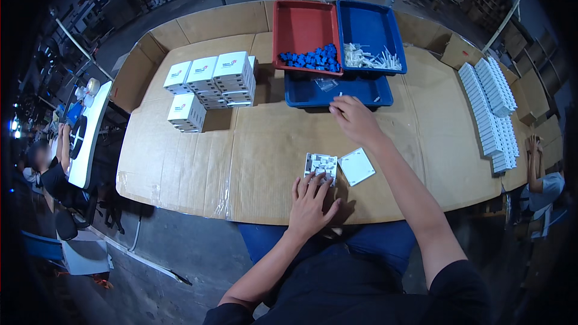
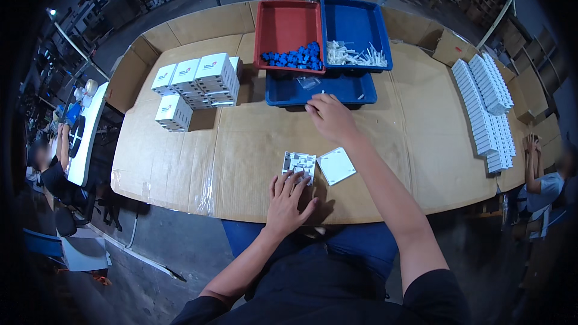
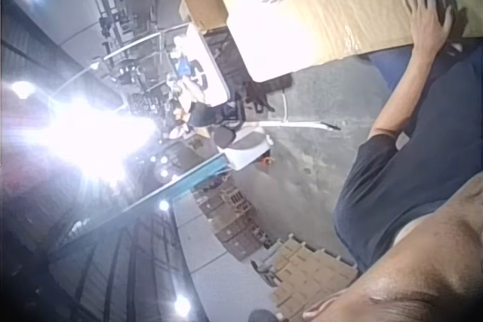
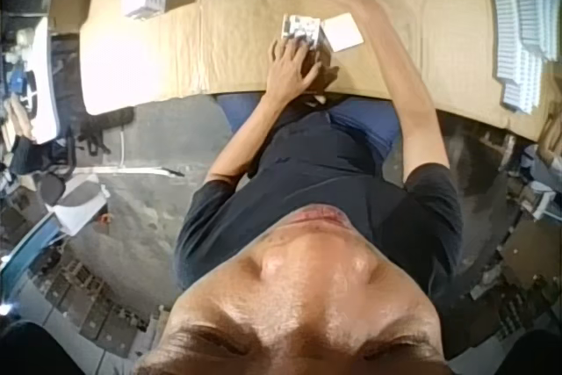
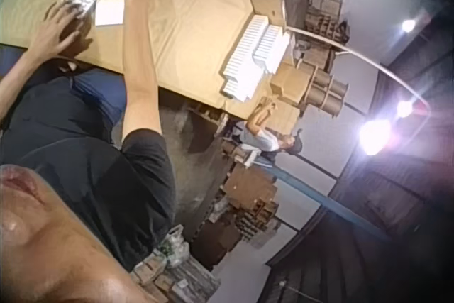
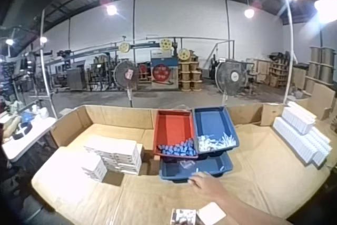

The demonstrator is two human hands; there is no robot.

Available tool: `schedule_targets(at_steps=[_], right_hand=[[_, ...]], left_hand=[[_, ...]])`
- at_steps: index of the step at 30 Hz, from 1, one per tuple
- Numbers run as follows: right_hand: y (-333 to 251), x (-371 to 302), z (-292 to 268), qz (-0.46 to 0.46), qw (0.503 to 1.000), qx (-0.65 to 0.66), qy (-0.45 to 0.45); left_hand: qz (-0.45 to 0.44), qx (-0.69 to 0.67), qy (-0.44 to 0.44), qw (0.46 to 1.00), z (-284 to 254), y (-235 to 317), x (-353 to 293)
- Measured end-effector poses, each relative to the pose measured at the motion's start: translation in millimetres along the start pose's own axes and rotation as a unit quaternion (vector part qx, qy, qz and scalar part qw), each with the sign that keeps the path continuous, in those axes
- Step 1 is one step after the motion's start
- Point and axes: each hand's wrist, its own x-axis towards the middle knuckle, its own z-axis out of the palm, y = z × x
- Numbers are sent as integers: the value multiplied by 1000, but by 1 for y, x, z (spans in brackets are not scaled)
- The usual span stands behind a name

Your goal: Packing electronic parts and components into a small cardboard box.

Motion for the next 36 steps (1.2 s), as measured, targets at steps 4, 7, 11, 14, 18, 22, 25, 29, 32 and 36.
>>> schedule_targets(at_steps=[4, 7, 11, 14, 18, 22, 25, 29, 32, 36], right_hand=[[22, 59, 32, 98, 986, -87, -101], [27, 79, 39, 143, 965, -134, -171], [40, 85, 42, 134, 969, -138, -156], [49, 84, 48, 142, 971, -158, -111], [75, 88, 47, 141, 985, -63, -79], [79, 104, 50, 164, 975, -108, -101], [85, 117, 42, 128, 970, -98, -184], [65, 109, 42, 141, 971, -133, -144], [79, 107, 33, 150, 981, -80, -88], [109, 102, 16, 116, 989, 85, -30]], left_hand=[[-5, -26, 28, 999, -4, 0, 1], [-10, -27, 44, 999, -1, 0, 0], [-7, -44, 64, 997, 1, -3, -2], [-7, -38, 73, 997, -1, -3, -6], [0, -27, 84, 996, 0, -1, -3], [8, -6, 95, 995, 7, -1, -2], [8, -7, 99, 995, 11, 0, -2], [-11, -12, 108, 994, 11, -7, -10], [-13, -29, 106, 994, 5, -2, -8], [-17, -47, 95, 994, 2, 1, -3]])
